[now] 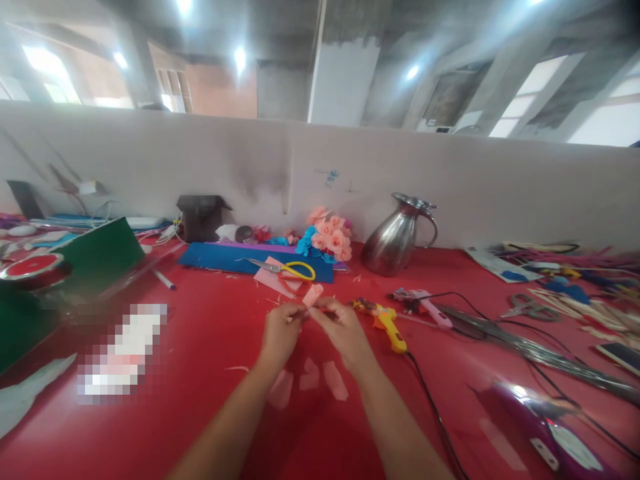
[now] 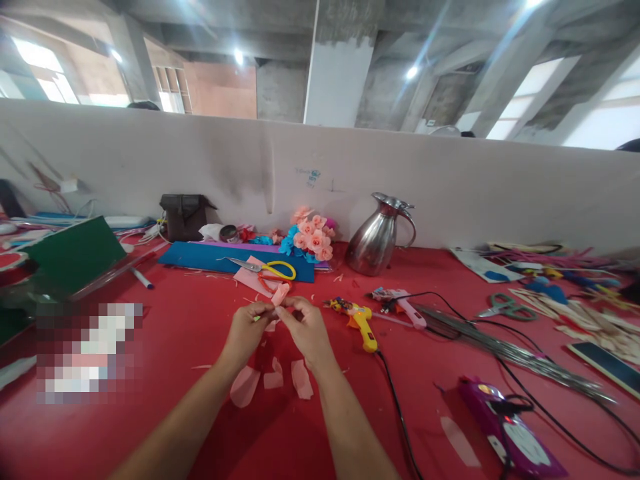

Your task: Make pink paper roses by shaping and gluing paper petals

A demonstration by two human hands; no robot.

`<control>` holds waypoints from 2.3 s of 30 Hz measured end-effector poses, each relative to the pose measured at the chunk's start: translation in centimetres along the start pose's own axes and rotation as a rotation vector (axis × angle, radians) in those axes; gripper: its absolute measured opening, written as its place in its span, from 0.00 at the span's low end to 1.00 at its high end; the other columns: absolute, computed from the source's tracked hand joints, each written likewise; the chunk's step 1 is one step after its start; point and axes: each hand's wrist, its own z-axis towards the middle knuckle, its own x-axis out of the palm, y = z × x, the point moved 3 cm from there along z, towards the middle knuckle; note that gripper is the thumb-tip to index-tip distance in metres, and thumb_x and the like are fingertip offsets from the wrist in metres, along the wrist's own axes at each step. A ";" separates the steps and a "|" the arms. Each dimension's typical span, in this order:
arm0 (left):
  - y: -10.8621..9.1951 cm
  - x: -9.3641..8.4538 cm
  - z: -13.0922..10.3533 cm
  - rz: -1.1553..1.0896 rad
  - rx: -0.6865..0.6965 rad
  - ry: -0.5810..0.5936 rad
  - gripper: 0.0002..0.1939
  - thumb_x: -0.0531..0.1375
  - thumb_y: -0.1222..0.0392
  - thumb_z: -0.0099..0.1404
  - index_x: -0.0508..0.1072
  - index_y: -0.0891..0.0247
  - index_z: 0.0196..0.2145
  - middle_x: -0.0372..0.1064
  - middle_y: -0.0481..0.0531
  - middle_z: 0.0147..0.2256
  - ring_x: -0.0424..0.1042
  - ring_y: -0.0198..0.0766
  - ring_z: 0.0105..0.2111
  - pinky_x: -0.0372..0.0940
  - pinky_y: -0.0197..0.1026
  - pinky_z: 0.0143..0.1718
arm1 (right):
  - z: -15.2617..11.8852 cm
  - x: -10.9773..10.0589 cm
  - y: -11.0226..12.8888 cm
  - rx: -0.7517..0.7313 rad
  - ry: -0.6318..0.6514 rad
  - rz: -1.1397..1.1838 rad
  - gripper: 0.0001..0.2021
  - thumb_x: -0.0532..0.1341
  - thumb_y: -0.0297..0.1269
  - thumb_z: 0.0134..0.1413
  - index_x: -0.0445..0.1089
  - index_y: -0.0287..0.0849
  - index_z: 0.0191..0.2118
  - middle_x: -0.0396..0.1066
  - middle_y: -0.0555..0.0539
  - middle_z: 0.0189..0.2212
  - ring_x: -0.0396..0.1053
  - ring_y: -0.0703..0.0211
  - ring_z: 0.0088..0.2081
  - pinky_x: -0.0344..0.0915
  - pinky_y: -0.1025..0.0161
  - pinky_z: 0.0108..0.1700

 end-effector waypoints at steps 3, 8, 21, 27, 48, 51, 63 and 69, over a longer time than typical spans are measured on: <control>-0.1 -0.1 0.0 0.049 0.027 -0.022 0.08 0.58 0.64 0.51 0.79 0.61 0.26 0.70 0.50 0.21 0.68 0.39 0.27 0.60 0.37 0.33 | 0.0 0.3 0.0 -0.008 0.000 0.007 0.12 0.60 0.44 0.46 0.70 0.40 0.33 0.71 0.48 0.31 0.66 0.62 0.28 0.61 0.65 0.32; -0.9 -0.2 0.0 0.072 0.052 0.023 0.07 0.58 0.64 0.51 0.78 0.61 0.24 0.73 0.51 0.25 0.69 0.38 0.27 0.60 0.37 0.32 | 0.0 0.5 -0.2 0.032 -0.002 0.035 0.12 0.60 0.44 0.46 0.69 0.42 0.34 0.65 0.53 0.22 0.59 0.66 0.21 0.55 0.68 0.25; -1.8 -1.2 0.0 -0.378 -0.143 0.023 0.11 0.64 0.59 0.48 0.77 0.67 0.31 0.71 0.51 0.24 0.66 0.34 0.26 0.60 0.36 0.31 | -0.2 1.2 0.6 0.011 0.135 0.051 0.11 0.56 0.39 0.51 0.69 0.40 0.36 0.69 0.50 0.28 0.55 0.67 0.22 0.54 0.67 0.27; -1.9 -1.2 -0.1 -0.394 -0.118 0.083 0.10 0.63 0.58 0.50 0.77 0.67 0.27 0.68 0.50 0.22 0.65 0.33 0.25 0.59 0.35 0.32 | -0.2 1.1 0.5 0.017 0.103 0.018 0.10 0.57 0.40 0.50 0.70 0.39 0.31 0.70 0.50 0.26 0.54 0.68 0.21 0.54 0.67 0.27; -2.2 -1.0 -0.3 -0.424 -0.114 0.057 0.09 0.65 0.58 0.48 0.77 0.67 0.25 0.70 0.51 0.24 0.67 0.35 0.28 0.61 0.36 0.33 | -0.2 1.0 0.3 -0.037 0.034 0.020 0.08 0.57 0.39 0.51 0.68 0.39 0.30 0.68 0.51 0.25 0.63 0.65 0.25 0.61 0.67 0.30; -2.1 -1.0 -0.3 -0.427 -0.121 0.037 0.10 0.65 0.58 0.47 0.77 0.67 0.27 0.71 0.52 0.26 0.67 0.35 0.29 0.61 0.37 0.34 | -0.3 1.0 0.5 -0.057 0.023 -0.006 0.08 0.57 0.39 0.51 0.68 0.39 0.30 0.68 0.51 0.23 0.64 0.65 0.24 0.61 0.67 0.30; -1.5 -0.6 -0.3 -0.450 -0.167 -0.036 0.09 0.65 0.59 0.47 0.78 0.65 0.28 0.72 0.50 0.25 0.67 0.33 0.27 0.60 0.34 0.32 | -0.5 1.2 0.9 -0.094 0.006 -0.015 0.08 0.56 0.39 0.51 0.68 0.39 0.29 0.68 0.50 0.23 0.66 0.64 0.24 0.63 0.66 0.30; -1.4 -0.6 -0.3 -0.445 -0.153 -0.028 0.09 0.65 0.59 0.48 0.78 0.66 0.28 0.73 0.51 0.26 0.68 0.34 0.28 0.61 0.35 0.34 | -0.6 1.2 1.1 -0.081 -0.005 -0.035 0.09 0.56 0.40 0.51 0.68 0.39 0.30 0.70 0.49 0.24 0.67 0.63 0.24 0.64 0.66 0.31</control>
